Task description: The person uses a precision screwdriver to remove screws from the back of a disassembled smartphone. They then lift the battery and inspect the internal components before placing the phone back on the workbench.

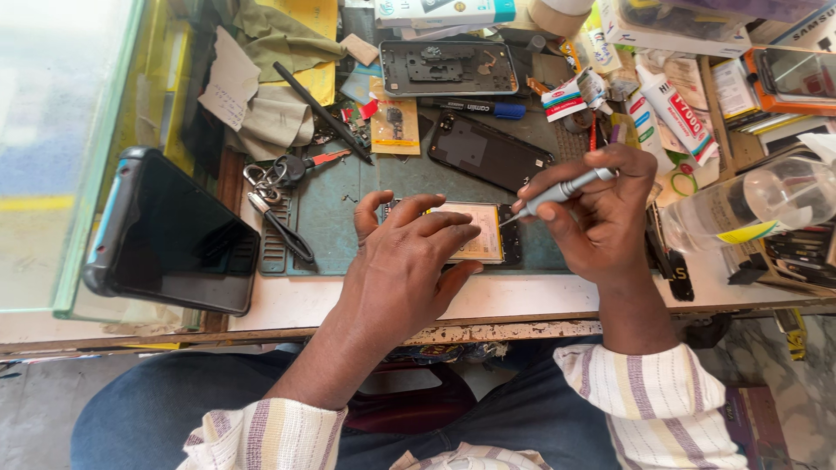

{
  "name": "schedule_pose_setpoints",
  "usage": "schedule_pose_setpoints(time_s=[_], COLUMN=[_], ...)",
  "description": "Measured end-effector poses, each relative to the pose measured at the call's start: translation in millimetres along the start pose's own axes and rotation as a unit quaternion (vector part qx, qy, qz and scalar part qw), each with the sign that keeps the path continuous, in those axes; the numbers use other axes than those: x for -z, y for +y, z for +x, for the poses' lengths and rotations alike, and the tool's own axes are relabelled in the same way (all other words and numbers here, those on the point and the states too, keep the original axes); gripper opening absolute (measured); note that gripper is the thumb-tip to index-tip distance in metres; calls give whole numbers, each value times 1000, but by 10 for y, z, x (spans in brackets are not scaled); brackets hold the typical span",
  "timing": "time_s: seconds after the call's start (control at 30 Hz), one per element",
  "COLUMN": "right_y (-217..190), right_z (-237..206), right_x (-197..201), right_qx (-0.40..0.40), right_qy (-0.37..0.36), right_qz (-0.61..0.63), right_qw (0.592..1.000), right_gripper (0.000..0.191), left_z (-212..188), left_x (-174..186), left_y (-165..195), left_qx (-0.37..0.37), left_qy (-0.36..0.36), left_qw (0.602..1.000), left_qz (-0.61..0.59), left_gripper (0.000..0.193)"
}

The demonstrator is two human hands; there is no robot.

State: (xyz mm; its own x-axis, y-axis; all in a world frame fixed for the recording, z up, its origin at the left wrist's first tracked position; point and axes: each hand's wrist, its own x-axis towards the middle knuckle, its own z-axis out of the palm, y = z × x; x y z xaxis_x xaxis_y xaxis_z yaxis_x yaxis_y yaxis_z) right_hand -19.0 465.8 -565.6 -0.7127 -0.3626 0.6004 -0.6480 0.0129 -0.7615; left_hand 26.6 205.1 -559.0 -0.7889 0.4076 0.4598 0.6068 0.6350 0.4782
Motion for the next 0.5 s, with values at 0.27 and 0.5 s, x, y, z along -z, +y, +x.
schedule_pose_setpoints(time_s=[0.27,0.5], right_y=[105,118], right_z=[-241,-217], right_x=[40,75], right_qx=[-42,-31], right_qy=[20,-31], right_qz=[-109,-136], right_qw=[993,990], right_gripper=[60,61], left_z=[-81,-32], left_x=[-176,-271], left_y=[2,32], left_qx=[9,7], left_qy=[-27,-27], left_qw=[1000,1000], left_qz=[5,3], left_gripper=[29,29])
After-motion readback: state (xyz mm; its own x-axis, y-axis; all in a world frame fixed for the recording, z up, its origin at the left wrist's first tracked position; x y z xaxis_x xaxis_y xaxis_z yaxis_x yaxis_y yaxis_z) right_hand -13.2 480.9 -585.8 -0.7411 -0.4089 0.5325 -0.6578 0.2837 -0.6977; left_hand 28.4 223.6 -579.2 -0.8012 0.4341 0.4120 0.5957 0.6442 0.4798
